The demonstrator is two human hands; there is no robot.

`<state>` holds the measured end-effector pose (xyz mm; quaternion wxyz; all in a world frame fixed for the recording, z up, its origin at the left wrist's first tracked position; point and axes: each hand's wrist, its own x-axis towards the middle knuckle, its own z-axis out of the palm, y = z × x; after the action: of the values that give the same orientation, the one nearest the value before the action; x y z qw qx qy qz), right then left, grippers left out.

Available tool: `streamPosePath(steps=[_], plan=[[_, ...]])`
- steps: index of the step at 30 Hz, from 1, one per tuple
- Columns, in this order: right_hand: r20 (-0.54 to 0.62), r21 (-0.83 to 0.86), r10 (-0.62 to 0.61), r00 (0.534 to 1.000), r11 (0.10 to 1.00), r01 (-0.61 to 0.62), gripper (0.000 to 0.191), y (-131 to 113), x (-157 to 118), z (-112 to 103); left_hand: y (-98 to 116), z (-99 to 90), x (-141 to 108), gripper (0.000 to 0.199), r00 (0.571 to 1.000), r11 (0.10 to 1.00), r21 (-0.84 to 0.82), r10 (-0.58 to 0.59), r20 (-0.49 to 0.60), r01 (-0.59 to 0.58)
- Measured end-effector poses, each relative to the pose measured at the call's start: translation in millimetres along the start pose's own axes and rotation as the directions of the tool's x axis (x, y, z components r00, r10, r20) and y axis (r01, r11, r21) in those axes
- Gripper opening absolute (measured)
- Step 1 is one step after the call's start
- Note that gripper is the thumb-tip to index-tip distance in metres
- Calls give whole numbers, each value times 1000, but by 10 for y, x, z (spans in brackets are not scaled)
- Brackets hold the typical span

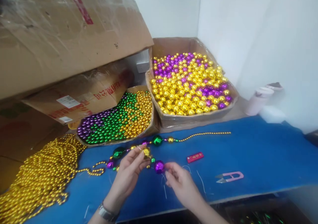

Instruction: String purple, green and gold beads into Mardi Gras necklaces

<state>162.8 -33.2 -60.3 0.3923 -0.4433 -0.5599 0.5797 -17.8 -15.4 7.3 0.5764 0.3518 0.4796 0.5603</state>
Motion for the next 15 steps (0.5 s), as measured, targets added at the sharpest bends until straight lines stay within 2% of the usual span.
streamPosePath(steps=[5, 15], plan=[[40, -75, -43, 998, 996, 46, 26, -171, 43, -58, 232, 73, 33, 34, 996, 992, 103, 59, 67, -66], [100, -173, -256, 962, 947, 270, 20, -779, 238, -131, 1014, 198, 26, 29, 951, 953, 195, 180, 250, -231]])
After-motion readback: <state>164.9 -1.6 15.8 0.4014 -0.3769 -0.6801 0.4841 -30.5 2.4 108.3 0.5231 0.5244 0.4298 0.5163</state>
